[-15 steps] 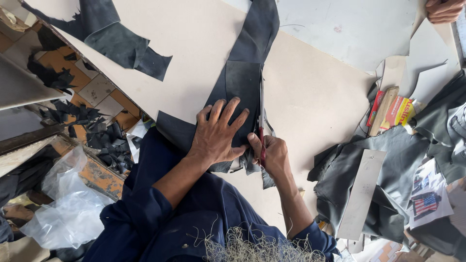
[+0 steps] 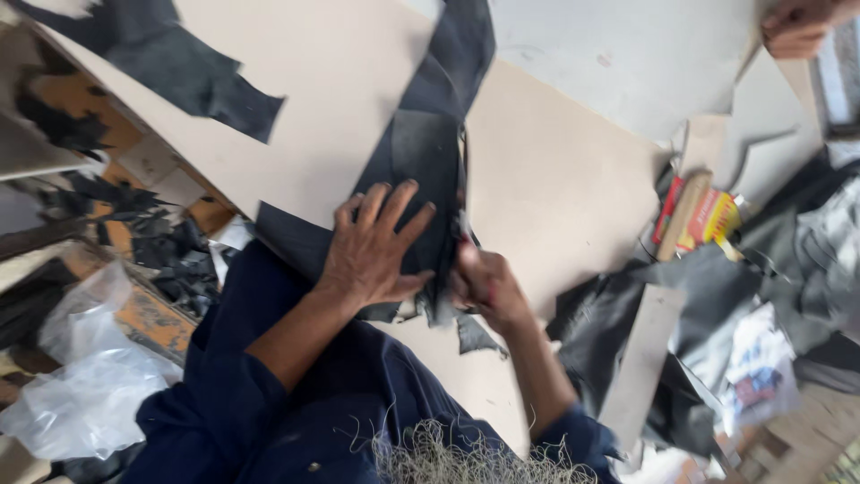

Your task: The person cuts black leather pieces using shears on a work table, then folds a white paper pattern and marks it with a pencil and measuring tape. The person handles leather scraps, shears, a measuring tape, and a pencil during the process.

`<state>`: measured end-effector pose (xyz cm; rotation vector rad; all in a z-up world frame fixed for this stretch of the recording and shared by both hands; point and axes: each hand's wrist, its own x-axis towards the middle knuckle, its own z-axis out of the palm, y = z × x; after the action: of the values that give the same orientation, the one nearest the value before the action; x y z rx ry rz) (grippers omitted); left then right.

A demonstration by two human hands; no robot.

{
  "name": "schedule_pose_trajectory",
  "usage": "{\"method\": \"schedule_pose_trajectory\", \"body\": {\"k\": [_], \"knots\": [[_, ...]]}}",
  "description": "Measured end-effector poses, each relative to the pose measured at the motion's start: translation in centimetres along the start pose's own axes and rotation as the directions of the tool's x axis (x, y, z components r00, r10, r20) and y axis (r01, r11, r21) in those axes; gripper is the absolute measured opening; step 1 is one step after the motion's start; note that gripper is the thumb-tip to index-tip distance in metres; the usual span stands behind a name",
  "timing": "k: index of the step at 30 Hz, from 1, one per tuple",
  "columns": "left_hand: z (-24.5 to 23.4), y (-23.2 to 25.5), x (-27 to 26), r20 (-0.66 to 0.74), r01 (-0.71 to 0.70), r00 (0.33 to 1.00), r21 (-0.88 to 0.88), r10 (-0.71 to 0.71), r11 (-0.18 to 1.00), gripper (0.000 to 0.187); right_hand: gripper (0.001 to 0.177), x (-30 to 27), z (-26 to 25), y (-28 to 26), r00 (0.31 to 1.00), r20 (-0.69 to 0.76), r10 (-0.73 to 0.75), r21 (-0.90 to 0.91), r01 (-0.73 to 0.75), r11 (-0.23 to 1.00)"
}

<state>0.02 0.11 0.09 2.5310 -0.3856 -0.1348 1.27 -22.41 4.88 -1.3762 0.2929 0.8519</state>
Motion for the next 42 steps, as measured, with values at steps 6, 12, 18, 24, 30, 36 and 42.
{"method": "schedule_pose_trajectory", "body": {"k": [6, 12, 18, 24, 30, 36, 42], "knots": [[1.4, 0.4, -0.4, 0.023, -0.006, 1.0, 0.059, 0.004, 0.998, 0.091, 0.034, 5.7, -11.8, -9.5, 0.903, 0.15, 0.404, -0.529, -0.272, 0.804], [1.7, 0.6, -0.2, 0.053, 0.043, 0.997, 0.112, -0.049, 0.993, 0.095, 0.04, 14.3, -12.0, -19.4, 0.84, 0.109, 0.531, -0.96, -0.05, 0.276], [2.5, 0.6, -0.3, 0.029, 0.059, 0.998, 0.124, -0.063, 0.99, 0.098, 0.05, 14.9, -7.2, -23.1, 0.88, -0.131, 0.457, -0.97, -0.019, -0.243], [2.9, 0.3, -0.2, 0.024, 0.048, 0.998, 0.123, -0.051, 0.991, 0.099, 0.054, 14.5, -6.2, -22.9, 0.895, -0.204, 0.396, -0.944, -0.072, -0.323], [2.7, 0.5, -0.2, 0.049, 0.055, 0.997, 0.136, -0.062, 0.989, 0.099, 0.064, 14.8, -5.0, -21.9, 0.917, -0.201, 0.344, -0.901, -0.035, -0.433], [3.1, 0.2, -0.4, -0.008, 0.053, 0.999, 0.113, -0.053, 0.992, 0.099, 0.062, 14.5, -3.5, -21.6, 0.937, -0.172, 0.303, -0.894, -0.019, -0.447], [2.6, 0.4, -0.3, -0.067, 0.048, 0.997, 0.076, -0.042, 0.996, 0.098, 0.066, 11.9, -3.1, -22.0, 0.957, -0.2, 0.208, -0.893, -0.091, -0.441]]}}
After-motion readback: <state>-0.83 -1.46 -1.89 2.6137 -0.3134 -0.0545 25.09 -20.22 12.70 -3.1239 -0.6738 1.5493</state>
